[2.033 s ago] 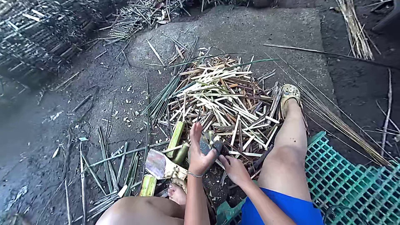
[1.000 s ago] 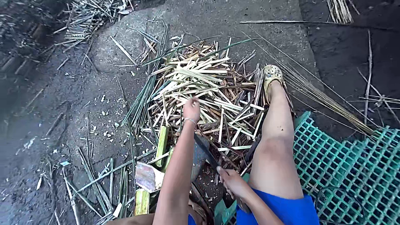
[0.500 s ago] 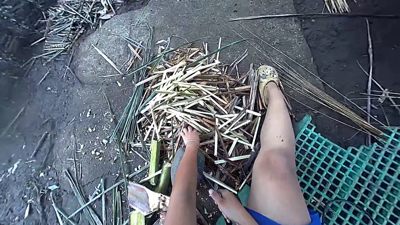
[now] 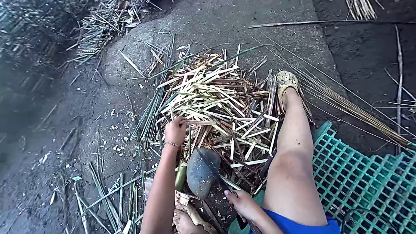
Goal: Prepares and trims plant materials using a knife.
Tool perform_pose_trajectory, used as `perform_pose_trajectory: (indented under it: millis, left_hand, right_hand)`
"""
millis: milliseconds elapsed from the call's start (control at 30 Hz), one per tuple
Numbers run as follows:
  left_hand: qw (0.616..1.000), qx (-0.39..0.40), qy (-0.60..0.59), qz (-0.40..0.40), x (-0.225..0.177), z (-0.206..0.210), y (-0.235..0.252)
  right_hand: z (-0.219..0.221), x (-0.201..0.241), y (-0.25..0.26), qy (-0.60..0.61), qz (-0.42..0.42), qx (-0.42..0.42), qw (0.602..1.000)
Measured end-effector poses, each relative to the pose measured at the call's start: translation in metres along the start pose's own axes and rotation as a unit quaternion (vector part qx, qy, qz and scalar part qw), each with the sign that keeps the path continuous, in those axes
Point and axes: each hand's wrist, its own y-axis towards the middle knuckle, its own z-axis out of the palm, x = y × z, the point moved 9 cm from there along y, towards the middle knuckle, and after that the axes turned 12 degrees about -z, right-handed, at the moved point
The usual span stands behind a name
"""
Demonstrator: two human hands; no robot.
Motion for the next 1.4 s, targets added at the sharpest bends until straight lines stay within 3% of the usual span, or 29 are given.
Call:
perform_pose_trajectory:
  millis: [100,233,367,567,633,733,800,900,1100,1233,1400]
  left_hand:
    - [0.999,-0.040,-0.022,0.007,0.004,-0.036,-0.022]
    - [0.983,-0.086,-0.161,0.009,0.021,-0.055,-0.067]
    - [0.976,-0.014,-0.209,-0.052,0.049,0.003,-0.097]
    - [0.977,0.004,-0.199,-0.077,0.058,0.082,-0.128]
    - [0.976,-0.001,-0.214,-0.042,0.053,0.094,-0.133]
    - [0.979,-0.050,-0.195,-0.016,0.038,0.075,-0.137]
    - [0.985,-0.040,-0.164,-0.026,0.030,0.061,-0.138]
    - [0.990,-0.002,-0.139,-0.020,0.033,0.074,-0.128]
    - [0.980,-0.080,-0.181,0.025,0.038,0.093,-0.134]
    - [0.980,-0.073,-0.183,0.020,0.039,0.093,-0.134]
    - [0.977,-0.089,-0.193,0.026,0.040,0.090,-0.133]
  right_hand:
    - [-0.005,0.003,-0.004,0.056,-0.020,-0.029,0.998]
    - [-0.022,0.010,-0.009,0.119,-0.048,-0.127,0.984]
    - [-0.039,0.030,-0.014,0.133,-0.120,-0.192,0.965]
    - [-0.040,0.099,-0.028,0.059,-0.284,-0.183,0.939]
    - [-0.036,0.119,-0.032,0.015,-0.317,-0.174,0.932]
    - [-0.033,0.144,-0.034,-0.036,-0.348,-0.163,0.923]
    - [-0.029,0.151,-0.037,-0.037,-0.360,-0.157,0.919]
    - [-0.024,0.159,-0.036,-0.032,-0.369,-0.152,0.916]
    - [-0.025,0.163,-0.025,-0.040,-0.361,-0.171,0.916]
    - [-0.024,0.157,-0.015,-0.047,-0.315,-0.154,0.935]
    - [-0.024,0.163,-0.017,-0.056,-0.325,-0.163,0.930]
